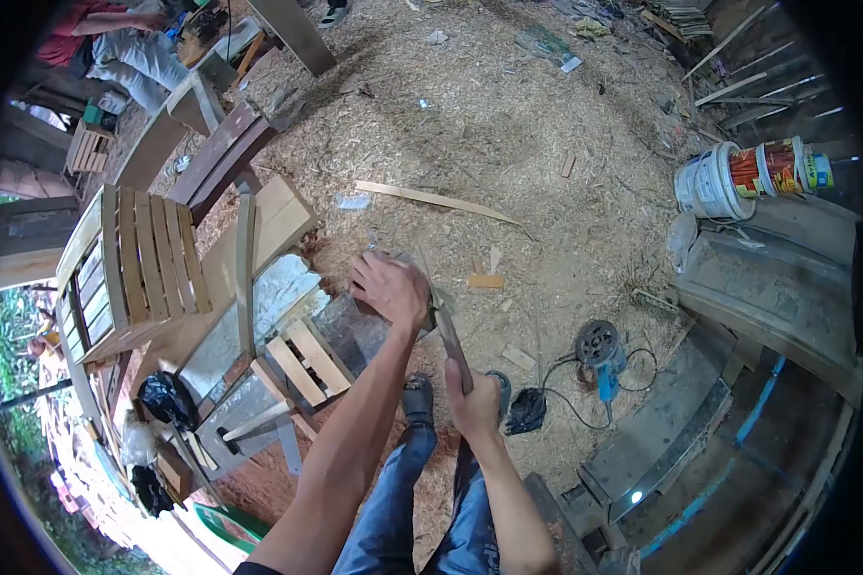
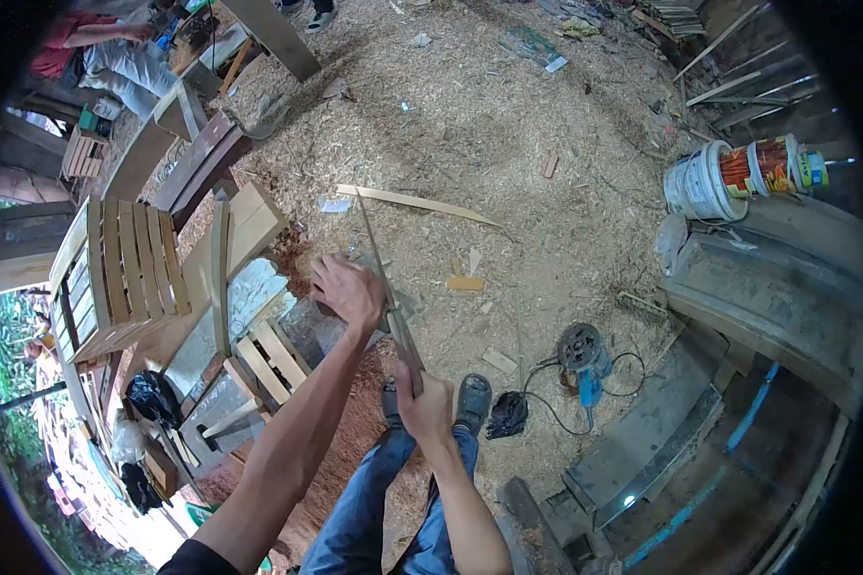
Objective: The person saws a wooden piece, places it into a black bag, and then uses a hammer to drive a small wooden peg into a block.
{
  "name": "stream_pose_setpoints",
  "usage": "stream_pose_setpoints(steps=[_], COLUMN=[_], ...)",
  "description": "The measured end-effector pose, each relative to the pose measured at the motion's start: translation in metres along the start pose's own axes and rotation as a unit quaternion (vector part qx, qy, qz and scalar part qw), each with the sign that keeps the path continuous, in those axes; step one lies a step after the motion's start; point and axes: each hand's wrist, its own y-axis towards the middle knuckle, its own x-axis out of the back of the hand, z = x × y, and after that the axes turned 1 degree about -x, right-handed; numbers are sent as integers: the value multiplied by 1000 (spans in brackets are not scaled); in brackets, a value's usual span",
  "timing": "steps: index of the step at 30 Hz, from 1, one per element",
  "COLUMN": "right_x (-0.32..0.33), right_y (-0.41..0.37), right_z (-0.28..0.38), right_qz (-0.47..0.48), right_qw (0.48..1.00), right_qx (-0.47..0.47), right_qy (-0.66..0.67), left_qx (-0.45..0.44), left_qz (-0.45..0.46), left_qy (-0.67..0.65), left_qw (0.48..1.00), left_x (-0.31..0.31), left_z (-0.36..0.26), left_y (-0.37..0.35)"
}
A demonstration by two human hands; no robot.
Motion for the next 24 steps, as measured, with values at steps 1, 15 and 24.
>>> stream_pose_setpoints(steps=[1, 15, 24], right_x=[1, -2, 31], right_y=[-1, -8, -54], right_z=[1, -20, -47], right_qz=[10, 35, 18], right_qw=[1000, 999, 986], right_qx=[10, -10, -124], right_qy=[-9, -15, 114], left_qx=[-6, 7, -7], left_qz=[1, -2, -30], left_qy=[-1, 5, -27], left_qw=[1000, 1000, 999], left_x=[-1, 0, -12], left_z=[0, -2, 11], left_y=[1, 0, 3])
